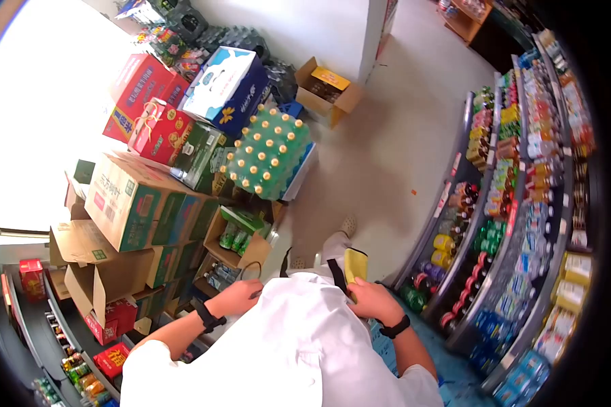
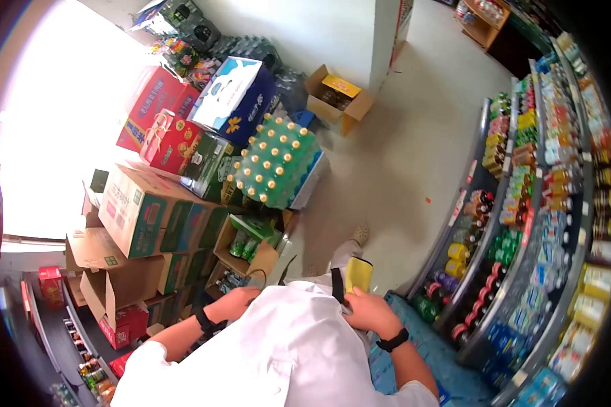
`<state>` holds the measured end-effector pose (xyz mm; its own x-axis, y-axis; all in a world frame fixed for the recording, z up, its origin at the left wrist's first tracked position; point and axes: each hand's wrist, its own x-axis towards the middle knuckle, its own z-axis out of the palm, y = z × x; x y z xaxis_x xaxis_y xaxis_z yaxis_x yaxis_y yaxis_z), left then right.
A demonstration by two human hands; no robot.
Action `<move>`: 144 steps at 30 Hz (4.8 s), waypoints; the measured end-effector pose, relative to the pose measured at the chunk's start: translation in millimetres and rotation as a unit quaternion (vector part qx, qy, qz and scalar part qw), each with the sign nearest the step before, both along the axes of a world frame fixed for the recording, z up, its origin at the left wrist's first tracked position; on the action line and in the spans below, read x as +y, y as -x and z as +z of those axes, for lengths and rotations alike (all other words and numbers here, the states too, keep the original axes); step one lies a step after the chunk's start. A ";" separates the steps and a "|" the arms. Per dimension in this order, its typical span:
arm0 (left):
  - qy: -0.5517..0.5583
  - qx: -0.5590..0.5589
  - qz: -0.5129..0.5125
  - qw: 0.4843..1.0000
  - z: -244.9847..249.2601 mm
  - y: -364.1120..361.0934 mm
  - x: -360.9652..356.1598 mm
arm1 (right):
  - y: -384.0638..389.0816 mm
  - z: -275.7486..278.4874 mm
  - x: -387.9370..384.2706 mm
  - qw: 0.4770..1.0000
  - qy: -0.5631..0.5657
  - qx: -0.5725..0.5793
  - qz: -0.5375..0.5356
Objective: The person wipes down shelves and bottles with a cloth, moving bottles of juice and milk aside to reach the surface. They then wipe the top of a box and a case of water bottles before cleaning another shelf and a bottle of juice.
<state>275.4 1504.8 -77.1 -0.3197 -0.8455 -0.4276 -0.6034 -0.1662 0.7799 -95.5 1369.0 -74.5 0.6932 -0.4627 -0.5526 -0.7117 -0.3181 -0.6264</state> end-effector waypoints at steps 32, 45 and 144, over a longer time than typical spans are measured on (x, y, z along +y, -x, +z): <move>0.033 0.068 -0.135 0.988 45.7 -23.7 -177.0 | -30.5 -7.5 -131.0 0.989 -0.068 -0.126 0.041; 0.002 0.052 -0.177 0.983 17.4 -53.3 -192.7 | -29.3 -36.6 -109.7 0.983 -0.112 -0.114 -0.092; -0.098 -0.076 0.129 0.984 -112.0 67.0 -439.5 | 36.4 -63.5 -467.2 0.946 0.150 -0.160 -0.239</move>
<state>208.4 1065.3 -189.1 -0.0254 -0.7872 -0.6161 -0.6291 -0.4664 0.6218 -131.9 901.8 -138.0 0.4743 -0.8684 -0.1445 -0.6081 -0.2046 -0.7670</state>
